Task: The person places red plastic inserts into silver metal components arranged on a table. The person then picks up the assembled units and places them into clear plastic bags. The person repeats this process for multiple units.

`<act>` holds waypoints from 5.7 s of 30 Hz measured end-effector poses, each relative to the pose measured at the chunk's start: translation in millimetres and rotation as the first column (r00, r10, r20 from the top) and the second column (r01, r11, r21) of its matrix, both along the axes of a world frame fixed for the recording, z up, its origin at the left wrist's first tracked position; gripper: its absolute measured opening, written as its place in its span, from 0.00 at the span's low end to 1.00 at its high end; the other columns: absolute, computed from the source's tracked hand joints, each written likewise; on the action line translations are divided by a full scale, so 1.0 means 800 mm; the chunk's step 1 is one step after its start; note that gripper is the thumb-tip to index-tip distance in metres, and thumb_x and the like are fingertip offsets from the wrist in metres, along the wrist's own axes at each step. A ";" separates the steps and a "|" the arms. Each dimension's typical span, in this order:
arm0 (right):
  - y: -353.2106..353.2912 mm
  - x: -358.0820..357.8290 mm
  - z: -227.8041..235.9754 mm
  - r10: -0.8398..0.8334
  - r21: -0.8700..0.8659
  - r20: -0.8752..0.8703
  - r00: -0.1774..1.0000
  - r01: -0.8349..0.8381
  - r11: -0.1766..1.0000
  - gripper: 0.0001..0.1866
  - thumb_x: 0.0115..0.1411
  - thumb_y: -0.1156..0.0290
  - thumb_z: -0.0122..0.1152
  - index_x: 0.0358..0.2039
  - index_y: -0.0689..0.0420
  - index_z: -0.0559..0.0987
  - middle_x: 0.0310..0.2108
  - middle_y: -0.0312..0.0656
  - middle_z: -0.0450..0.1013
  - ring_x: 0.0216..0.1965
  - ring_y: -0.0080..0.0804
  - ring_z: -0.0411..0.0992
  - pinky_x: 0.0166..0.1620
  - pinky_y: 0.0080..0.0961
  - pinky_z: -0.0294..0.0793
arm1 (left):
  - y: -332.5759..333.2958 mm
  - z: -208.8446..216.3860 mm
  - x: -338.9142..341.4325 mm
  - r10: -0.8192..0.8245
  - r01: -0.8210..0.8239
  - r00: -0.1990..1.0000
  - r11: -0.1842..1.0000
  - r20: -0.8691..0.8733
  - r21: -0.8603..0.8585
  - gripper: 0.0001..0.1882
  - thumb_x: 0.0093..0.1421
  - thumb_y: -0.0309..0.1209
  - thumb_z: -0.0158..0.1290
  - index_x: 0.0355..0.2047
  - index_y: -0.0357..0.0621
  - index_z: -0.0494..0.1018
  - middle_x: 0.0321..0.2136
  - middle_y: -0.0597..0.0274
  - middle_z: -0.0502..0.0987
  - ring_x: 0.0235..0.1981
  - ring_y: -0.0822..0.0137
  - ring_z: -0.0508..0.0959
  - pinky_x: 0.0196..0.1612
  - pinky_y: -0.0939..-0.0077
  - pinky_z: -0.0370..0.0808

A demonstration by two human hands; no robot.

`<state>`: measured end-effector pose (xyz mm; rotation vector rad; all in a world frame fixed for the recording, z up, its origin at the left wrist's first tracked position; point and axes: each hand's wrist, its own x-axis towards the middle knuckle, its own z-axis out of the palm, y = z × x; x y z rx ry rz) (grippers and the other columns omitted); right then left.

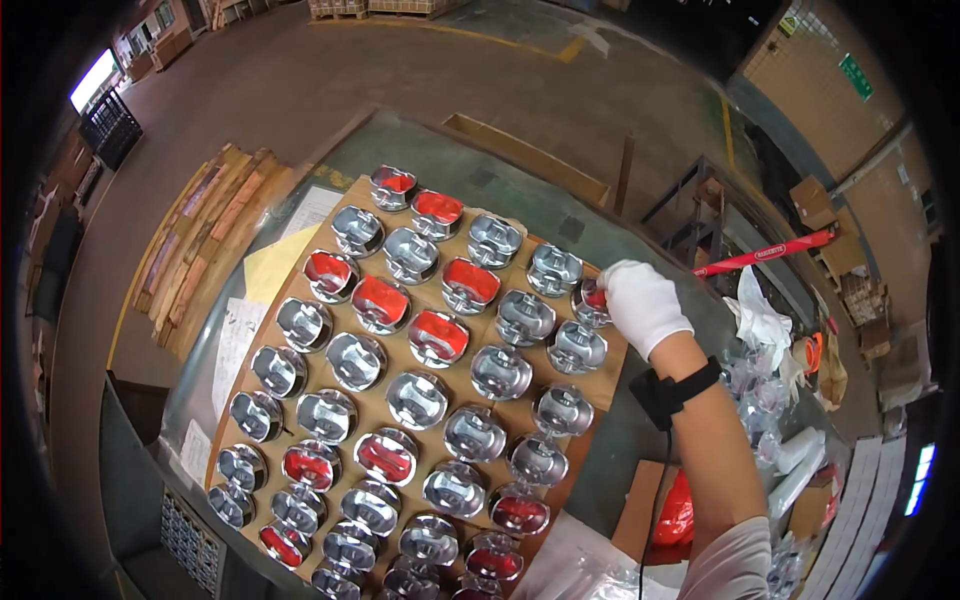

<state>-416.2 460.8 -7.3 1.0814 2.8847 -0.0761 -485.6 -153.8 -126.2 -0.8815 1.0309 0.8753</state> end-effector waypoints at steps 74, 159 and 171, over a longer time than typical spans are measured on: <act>-0.545 0.470 0.019 -0.847 -0.968 -0.236 0.476 -0.044 0.245 0.11 0.59 0.65 0.63 0.27 0.61 0.80 0.20 0.32 0.72 0.24 0.20 0.69 0.31 0.18 0.69 | 0.140 0.180 0.372 0.006 0.984 0.124 0.125 -0.992 0.124 0.31 0.50 0.35 0.68 0.51 0.39 0.68 0.28 0.65 0.75 0.28 0.75 0.73 0.30 0.78 0.72; -0.241 0.534 0.162 -0.434 -0.167 0.268 0.860 0.485 0.858 0.24 0.54 0.51 0.58 0.43 0.57 0.81 0.45 0.51 0.76 0.47 0.47 0.76 0.48 0.38 0.75 | 0.179 0.119 0.324 0.107 0.900 -0.335 -0.259 -0.936 -0.351 0.14 0.59 0.37 0.55 0.40 0.41 0.77 0.30 0.49 0.79 0.31 0.54 0.80 0.37 0.63 0.76; -0.035 0.447 0.022 -0.723 -0.244 -0.428 0.542 0.701 0.670 0.19 0.63 0.57 0.47 0.47 0.57 0.74 0.46 0.56 0.74 0.50 0.53 0.72 0.52 0.43 0.71 | 0.234 0.066 0.455 -0.039 0.779 -0.626 -0.087 -0.779 -0.621 0.24 0.61 0.51 0.48 0.42 0.42 0.72 0.40 0.52 0.75 0.41 0.53 0.78 0.40 0.56 0.77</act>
